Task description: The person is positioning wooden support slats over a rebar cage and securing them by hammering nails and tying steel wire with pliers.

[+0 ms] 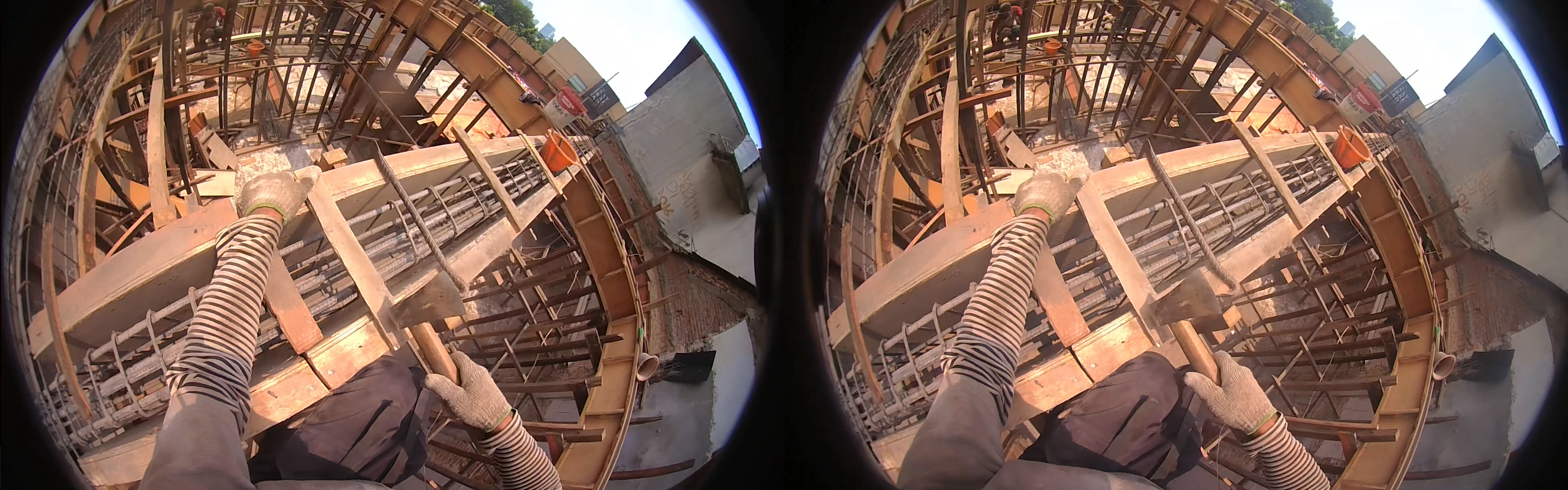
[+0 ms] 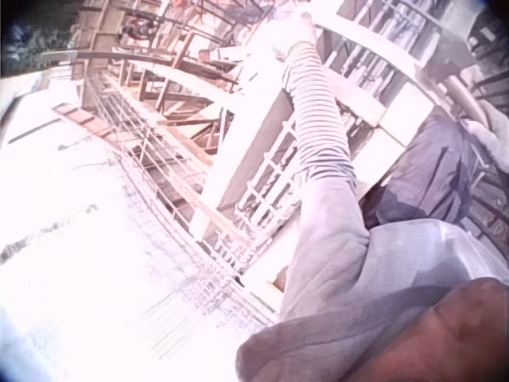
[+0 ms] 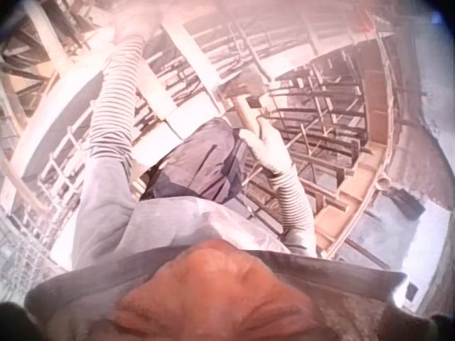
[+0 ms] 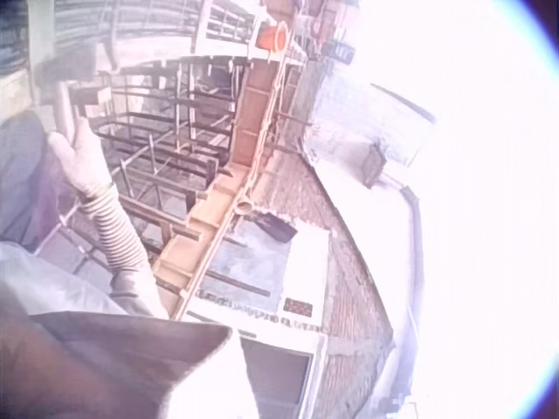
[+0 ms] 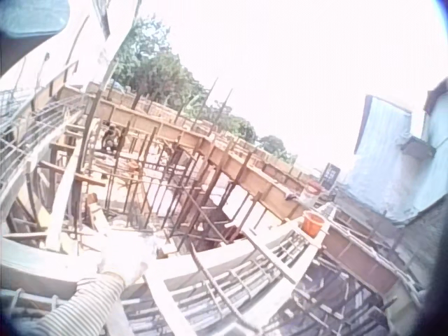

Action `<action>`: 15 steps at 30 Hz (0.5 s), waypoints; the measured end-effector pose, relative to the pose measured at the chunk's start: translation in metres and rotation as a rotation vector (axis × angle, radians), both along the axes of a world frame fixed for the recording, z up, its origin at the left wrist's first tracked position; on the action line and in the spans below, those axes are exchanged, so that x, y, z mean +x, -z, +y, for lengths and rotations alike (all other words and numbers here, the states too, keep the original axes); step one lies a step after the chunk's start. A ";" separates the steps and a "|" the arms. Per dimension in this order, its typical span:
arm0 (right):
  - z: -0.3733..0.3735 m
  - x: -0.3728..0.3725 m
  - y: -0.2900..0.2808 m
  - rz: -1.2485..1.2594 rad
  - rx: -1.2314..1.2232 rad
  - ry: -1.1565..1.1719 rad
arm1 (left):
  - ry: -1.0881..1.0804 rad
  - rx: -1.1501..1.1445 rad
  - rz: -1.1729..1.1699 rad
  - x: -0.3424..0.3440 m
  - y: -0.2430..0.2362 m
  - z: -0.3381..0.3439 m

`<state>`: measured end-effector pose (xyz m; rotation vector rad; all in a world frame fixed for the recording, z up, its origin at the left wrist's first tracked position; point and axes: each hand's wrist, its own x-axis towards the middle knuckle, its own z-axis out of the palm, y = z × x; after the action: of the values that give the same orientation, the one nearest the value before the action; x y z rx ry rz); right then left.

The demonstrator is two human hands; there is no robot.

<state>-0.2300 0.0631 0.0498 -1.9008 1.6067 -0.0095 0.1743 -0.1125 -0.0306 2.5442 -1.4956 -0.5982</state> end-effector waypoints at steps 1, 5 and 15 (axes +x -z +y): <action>0.002 0.006 -0.009 -0.053 0.014 -0.013 | -0.005 0.006 -0.028 -0.004 -0.005 0.003; -0.048 0.040 -0.025 -0.118 0.170 -0.086 | -0.001 0.023 0.024 -0.003 -0.011 0.000; -0.092 0.199 0.016 -0.188 -0.056 -0.423 | 0.004 -0.048 0.689 0.104 0.021 -0.039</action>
<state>-0.0305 -0.0287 0.0338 -2.1781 1.0706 -0.0540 0.2783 -0.1512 -0.0519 1.9731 -1.2282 -1.2528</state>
